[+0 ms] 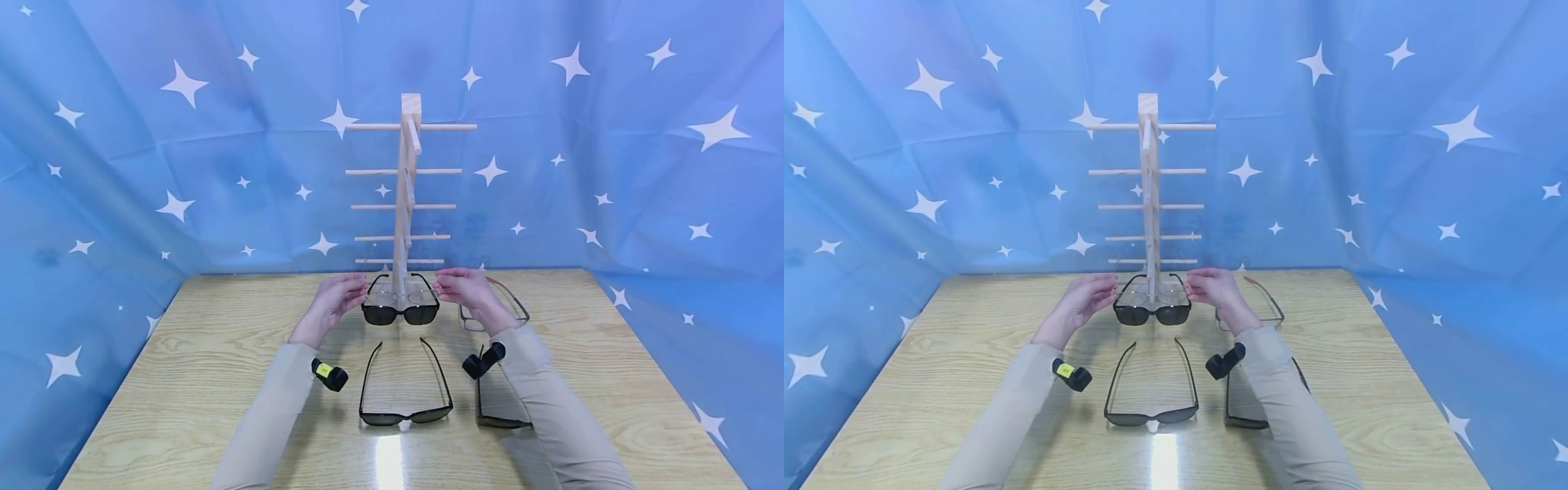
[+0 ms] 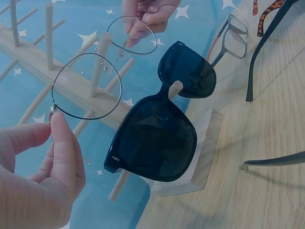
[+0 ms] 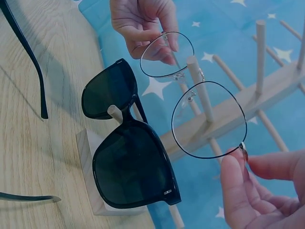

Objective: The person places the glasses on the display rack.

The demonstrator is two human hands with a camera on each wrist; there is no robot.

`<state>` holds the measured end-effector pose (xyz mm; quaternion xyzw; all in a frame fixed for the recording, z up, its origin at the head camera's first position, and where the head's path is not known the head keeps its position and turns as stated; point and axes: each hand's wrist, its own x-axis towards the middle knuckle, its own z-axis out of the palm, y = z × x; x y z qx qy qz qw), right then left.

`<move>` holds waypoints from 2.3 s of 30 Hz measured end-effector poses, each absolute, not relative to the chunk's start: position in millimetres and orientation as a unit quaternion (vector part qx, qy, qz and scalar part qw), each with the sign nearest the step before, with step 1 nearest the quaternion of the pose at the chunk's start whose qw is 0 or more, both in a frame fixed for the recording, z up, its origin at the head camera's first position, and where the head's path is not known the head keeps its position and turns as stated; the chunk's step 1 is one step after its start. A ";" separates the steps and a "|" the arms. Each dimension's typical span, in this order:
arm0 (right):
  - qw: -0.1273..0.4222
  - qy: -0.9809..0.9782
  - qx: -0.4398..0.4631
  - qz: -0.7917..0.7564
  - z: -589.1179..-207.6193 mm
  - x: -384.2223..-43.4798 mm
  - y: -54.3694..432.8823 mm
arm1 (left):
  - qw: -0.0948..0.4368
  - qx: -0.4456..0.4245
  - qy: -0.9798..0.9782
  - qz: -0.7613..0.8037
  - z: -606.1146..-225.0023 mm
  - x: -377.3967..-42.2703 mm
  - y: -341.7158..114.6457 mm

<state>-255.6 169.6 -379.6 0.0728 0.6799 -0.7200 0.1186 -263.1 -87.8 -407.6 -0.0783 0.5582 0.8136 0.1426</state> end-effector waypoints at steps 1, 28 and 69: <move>0.119 0.678 0.072 -0.722 -379.8 -255.6 169.9 | 0.143 -0.079 0.559 0.813 -407.8 -263.4 -87.9; 0.138 0.695 0.034 -0.705 -401.2 -228.5 183.9 | 0.155 -0.066 0.598 0.784 -430.9 -244.3 -110.5; 0.079 0.823 -0.103 -0.553 -445.7 -131.0 187.5 | 0.192 0.068 0.709 0.675 -481.3 -147.4 -125.0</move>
